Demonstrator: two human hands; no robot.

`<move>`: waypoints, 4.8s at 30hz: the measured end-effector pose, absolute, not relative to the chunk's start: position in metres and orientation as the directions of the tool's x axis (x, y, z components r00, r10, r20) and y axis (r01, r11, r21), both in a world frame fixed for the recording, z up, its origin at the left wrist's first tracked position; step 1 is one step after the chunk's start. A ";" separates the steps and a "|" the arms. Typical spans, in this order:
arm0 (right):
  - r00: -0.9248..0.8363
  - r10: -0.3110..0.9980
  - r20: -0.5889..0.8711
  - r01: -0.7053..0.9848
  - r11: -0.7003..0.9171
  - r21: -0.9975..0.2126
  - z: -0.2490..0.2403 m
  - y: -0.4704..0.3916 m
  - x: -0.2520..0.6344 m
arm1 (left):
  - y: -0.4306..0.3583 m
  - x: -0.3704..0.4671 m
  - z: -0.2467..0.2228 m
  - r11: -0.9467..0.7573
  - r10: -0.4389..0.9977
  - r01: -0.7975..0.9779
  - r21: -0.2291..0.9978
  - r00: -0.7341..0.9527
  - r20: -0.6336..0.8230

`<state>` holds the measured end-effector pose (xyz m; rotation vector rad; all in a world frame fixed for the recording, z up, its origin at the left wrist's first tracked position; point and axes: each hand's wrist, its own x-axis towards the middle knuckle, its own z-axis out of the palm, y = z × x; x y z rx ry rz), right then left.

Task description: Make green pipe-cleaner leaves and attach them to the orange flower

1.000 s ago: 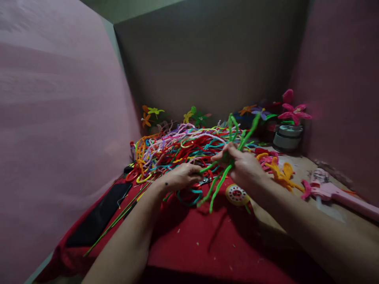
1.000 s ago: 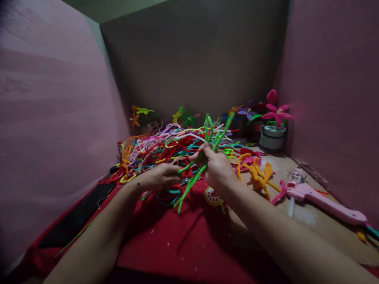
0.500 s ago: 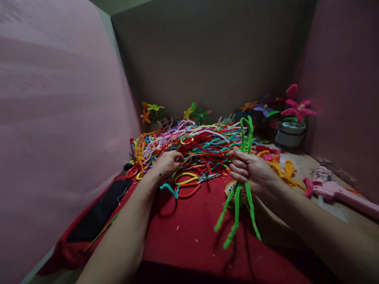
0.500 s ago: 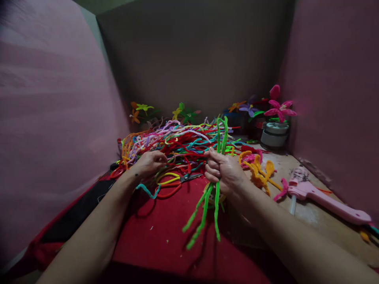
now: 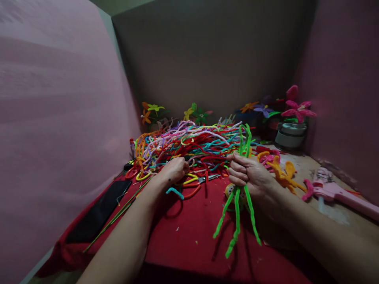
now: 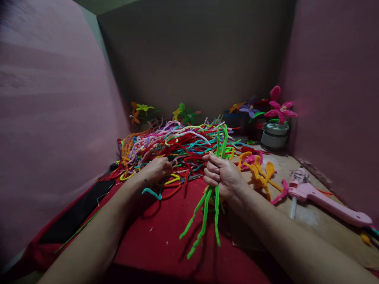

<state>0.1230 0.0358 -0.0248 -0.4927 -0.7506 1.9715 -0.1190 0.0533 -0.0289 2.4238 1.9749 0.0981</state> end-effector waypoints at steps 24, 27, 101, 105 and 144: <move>-0.499 0.866 -0.030 -0.658 -0.400 -0.638 -0.028 0.035 0.122 | 0.052 -0.109 -0.035 -0.112 0.961 0.992 0.054 0.094 0.258; -0.498 0.867 -0.023 -0.667 -0.401 -0.628 -0.029 0.035 0.123 | 0.050 -0.110 -0.032 -0.062 0.937 0.995 0.076 0.031 0.348; -0.506 0.862 -0.031 -0.711 -0.438 -0.550 -0.046 0.036 0.125 | 0.040 -0.074 -0.037 -0.268 0.935 0.931 -0.245 0.314 0.168; -0.507 0.861 -0.043 -0.710 -0.446 -0.545 -0.046 0.037 0.125 | 0.034 -0.070 -0.044 -0.254 0.937 0.935 -0.247 0.301 0.175; -0.458 0.888 -0.050 -0.746 -0.414 -0.521 -0.037 0.035 0.124 | 0.076 -0.130 0.020 -0.262 0.919 0.956 0.134 0.205 0.336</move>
